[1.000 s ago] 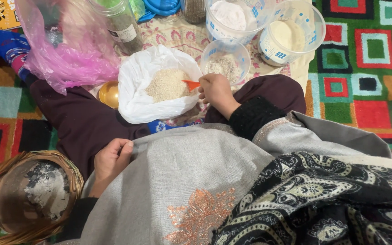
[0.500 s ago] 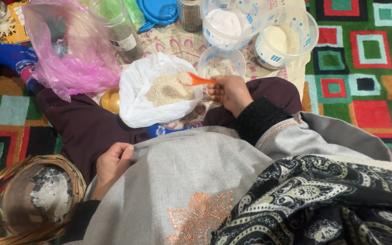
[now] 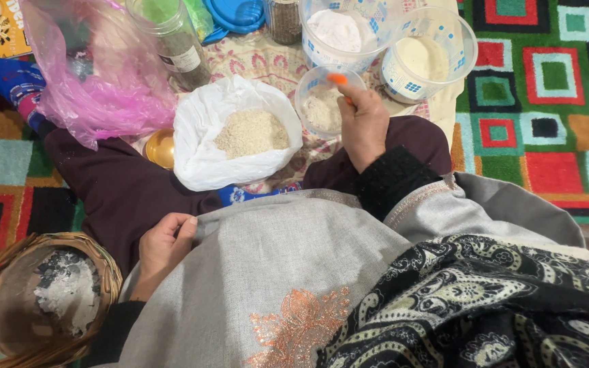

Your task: The person scoops rice from a white plastic bag using an orange plastic spoon and transfers it into a clear plastic container. The person repeats this action multiple times, gradually filling the container.

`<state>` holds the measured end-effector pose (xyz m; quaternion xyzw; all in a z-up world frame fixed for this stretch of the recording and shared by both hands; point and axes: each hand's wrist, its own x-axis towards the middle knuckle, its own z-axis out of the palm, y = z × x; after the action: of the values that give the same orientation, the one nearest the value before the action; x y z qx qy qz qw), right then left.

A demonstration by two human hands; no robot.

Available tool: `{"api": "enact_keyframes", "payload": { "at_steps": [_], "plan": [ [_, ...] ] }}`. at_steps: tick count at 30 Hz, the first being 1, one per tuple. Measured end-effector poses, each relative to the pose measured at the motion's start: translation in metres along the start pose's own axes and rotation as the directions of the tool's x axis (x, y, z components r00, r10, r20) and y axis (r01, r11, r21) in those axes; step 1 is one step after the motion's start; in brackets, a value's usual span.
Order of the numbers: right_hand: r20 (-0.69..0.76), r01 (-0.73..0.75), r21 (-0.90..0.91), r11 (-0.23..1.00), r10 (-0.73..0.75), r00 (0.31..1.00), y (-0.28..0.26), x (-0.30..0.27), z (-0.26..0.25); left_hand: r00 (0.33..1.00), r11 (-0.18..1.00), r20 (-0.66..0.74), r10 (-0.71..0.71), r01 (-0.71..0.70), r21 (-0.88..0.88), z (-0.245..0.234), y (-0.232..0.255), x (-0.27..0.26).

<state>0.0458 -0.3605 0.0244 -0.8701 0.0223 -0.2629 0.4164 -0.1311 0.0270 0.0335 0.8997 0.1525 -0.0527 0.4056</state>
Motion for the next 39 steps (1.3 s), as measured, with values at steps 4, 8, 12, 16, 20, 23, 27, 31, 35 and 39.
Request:
{"api": "enact_keyframes", "payload": {
  "at_steps": [4, 8, 12, 16, 20, 23, 27, 31, 35, 39],
  "plan": [
    [-0.044, 0.172, 0.107, 0.979, -0.169, 0.985, -0.059, -0.008, 0.010, 0.998, 0.998, 0.018, 0.067, -0.067, 0.019, -0.003, 0.000, -0.001],
    [0.261, 0.117, -0.160, 0.980, -0.073, 0.963, 0.004, -0.028, 0.063, 0.999, 0.999, 0.008, 0.052, -0.052, 0.010, -0.007, 0.012, -0.005],
    [0.478, -0.002, -0.317, 0.948, 0.162, 0.863, 0.047, -0.034, 0.096, 0.997, 0.997, -0.022, 0.078, -0.078, 0.014, -0.005, 0.012, -0.005],
    [0.623, -0.677, -0.041, 0.735, 0.549, 0.558, 0.004, -0.037, 0.084, 0.997, 0.996, -0.013, 0.077, -0.077, 0.041, -0.003, 0.006, -0.003],
    [0.611, -0.816, 0.094, 0.571, 0.614, 0.500, -0.038, -0.023, 0.052, 0.994, 0.994, -0.019, 0.106, -0.106, 0.018, -0.003, 0.006, -0.003],
    [0.593, -0.838, 0.148, 0.525, 0.631, 0.500, -0.042, -0.018, 0.041, 0.993, 0.993, -0.017, 0.113, -0.113, 0.020, -0.005, 0.003, -0.003],
    [0.629, -0.881, 0.227, 0.414, 0.629, 0.457, -0.042, -0.010, 0.027, 0.998, 0.998, 0.026, 0.059, -0.059, 0.005, -0.006, 0.005, 0.001],
    [0.665, -0.903, 0.258, 0.343, 0.615, 0.424, -0.036, -0.008, 0.024, 0.999, 0.999, 0.019, 0.038, -0.038, -0.020, -0.004, 0.002, 0.004],
    [0.688, -0.916, 0.330, 0.229, 0.606, 0.400, -0.029, -0.002, 0.016, 0.999, 0.999, 0.035, -0.009, 0.010, -0.035, -0.004, 0.003, 0.004],
    [0.572, -0.834, 0.518, 0.187, 0.649, 0.501, 0.012, 0.005, 0.022, 0.998, 0.999, 0.061, -0.005, 0.008, -0.049, -0.005, 0.000, 0.007]
  ]
}}
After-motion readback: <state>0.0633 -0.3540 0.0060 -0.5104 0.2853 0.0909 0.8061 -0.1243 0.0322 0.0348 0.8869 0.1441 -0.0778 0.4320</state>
